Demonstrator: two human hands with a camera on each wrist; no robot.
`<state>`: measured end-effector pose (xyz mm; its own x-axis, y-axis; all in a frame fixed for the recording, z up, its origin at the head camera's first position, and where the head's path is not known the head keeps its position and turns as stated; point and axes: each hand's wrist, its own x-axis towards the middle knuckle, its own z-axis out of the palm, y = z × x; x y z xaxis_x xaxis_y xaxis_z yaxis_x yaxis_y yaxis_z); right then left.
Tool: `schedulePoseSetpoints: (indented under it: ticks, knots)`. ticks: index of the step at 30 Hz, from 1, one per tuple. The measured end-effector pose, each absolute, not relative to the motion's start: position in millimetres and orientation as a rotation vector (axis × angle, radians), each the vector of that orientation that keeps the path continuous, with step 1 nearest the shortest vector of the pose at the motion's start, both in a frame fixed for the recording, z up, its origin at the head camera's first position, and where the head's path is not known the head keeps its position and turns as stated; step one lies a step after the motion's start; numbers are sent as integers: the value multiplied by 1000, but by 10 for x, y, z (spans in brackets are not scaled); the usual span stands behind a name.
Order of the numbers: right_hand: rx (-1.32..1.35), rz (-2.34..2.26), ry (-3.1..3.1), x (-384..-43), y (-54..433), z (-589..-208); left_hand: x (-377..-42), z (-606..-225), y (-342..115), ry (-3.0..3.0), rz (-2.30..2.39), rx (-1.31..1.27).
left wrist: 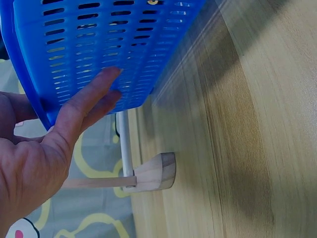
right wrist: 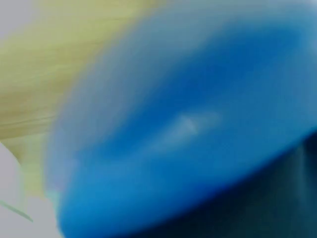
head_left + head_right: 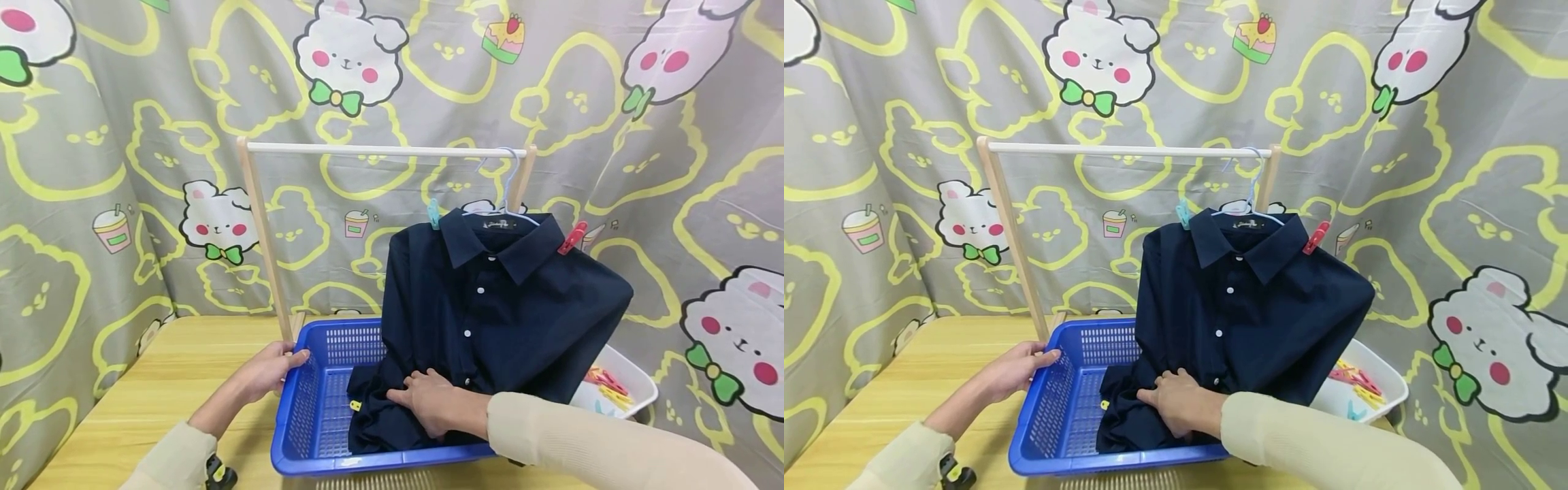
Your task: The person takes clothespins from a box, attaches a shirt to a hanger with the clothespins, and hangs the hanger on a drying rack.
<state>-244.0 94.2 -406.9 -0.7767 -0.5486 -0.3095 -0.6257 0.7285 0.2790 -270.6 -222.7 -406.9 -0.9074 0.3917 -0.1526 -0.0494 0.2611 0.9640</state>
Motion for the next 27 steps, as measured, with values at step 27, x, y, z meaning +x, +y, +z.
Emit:
schedulePoseSetpoints:
  ticks: [27]
  knots:
    - [-1375, 546, 2841, -2543, 1065, -4099, -2716, -4071, -2237, 2186, 1672, 312]
